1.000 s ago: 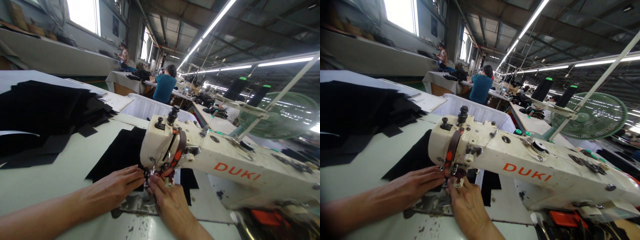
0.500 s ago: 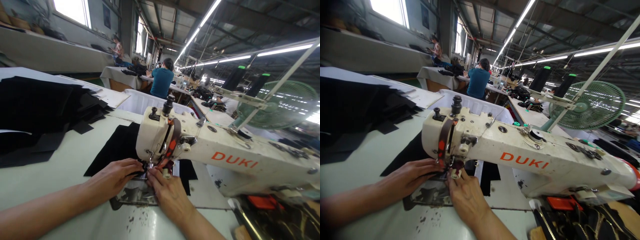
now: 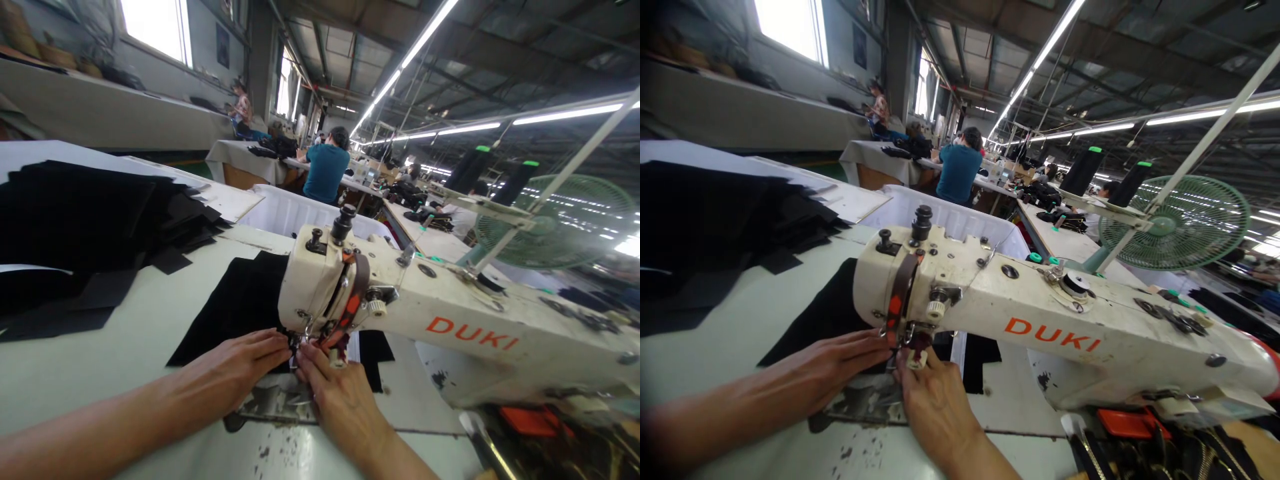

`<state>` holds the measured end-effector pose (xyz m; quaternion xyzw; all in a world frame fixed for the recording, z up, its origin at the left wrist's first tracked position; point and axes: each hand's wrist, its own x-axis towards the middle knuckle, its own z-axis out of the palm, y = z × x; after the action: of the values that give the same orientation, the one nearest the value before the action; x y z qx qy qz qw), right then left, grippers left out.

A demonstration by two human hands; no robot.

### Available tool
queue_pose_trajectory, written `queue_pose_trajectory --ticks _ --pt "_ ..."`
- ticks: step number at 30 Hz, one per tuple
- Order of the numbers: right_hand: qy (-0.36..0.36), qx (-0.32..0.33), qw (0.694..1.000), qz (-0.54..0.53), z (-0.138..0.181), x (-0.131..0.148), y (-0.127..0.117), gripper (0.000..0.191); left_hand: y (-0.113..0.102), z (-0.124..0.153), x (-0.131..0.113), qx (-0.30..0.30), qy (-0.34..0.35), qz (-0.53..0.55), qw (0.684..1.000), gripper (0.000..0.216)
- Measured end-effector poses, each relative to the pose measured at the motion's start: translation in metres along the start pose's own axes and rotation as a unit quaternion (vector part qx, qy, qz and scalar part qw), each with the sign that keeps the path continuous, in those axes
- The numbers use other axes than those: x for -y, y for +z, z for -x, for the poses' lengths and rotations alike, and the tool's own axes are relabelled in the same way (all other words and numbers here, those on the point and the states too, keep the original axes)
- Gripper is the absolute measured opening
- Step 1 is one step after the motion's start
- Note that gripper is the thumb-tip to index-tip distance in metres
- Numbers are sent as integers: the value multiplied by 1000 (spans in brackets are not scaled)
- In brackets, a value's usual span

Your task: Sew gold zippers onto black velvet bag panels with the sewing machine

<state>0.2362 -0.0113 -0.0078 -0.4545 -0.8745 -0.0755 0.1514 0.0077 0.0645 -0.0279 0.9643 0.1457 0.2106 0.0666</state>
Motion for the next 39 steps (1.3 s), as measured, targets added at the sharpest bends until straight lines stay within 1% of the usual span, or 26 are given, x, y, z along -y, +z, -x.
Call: queue_pose_trajectory --ticks 3,8,13,15,18,22,25,28,31,35,39 --pt "3 -6 1000 -1 1 0 0 33 -1 0 0 -7 3 -7 1000 60" --pt "13 0 1000 -13 1 -1 0 34 2 2 2 -3 -3 -11 1000 65" --pt "8 -27 999 -29 3 -1 1 33 4 5 2 -7 -8 -10 1000 65" --pt "15 -40 998 -35 4 -1 3 33 4 5 2 -13 -6 -12 1000 66" --pt "33 -51 997 -41 5 -2 5 38 2 4 0 -21 -7 -17 1000 67" --pt "42 -39 997 -47 6 -3 6 44 -1 2 -2 -8 -6 -23 1000 65" --pt "41 -33 997 -48 6 -4 6 46 -1 2 -1 -13 -1 -21 1000 62" --pt "42 -47 997 -42 6 -3 8 43 0 1 0 -13 -2 -17 1000 58" --pt "44 -58 997 -36 6 -3 11 38 -6 -2 -1 1 -13 7 1000 52" --pt "45 -49 998 -23 9 -5 13 44 -21 -7 -9 3 -55 56 997 38" --pt "31 -72 997 -14 13 -9 18 45 -33 -8 -16 -12 -90 62 994 41"
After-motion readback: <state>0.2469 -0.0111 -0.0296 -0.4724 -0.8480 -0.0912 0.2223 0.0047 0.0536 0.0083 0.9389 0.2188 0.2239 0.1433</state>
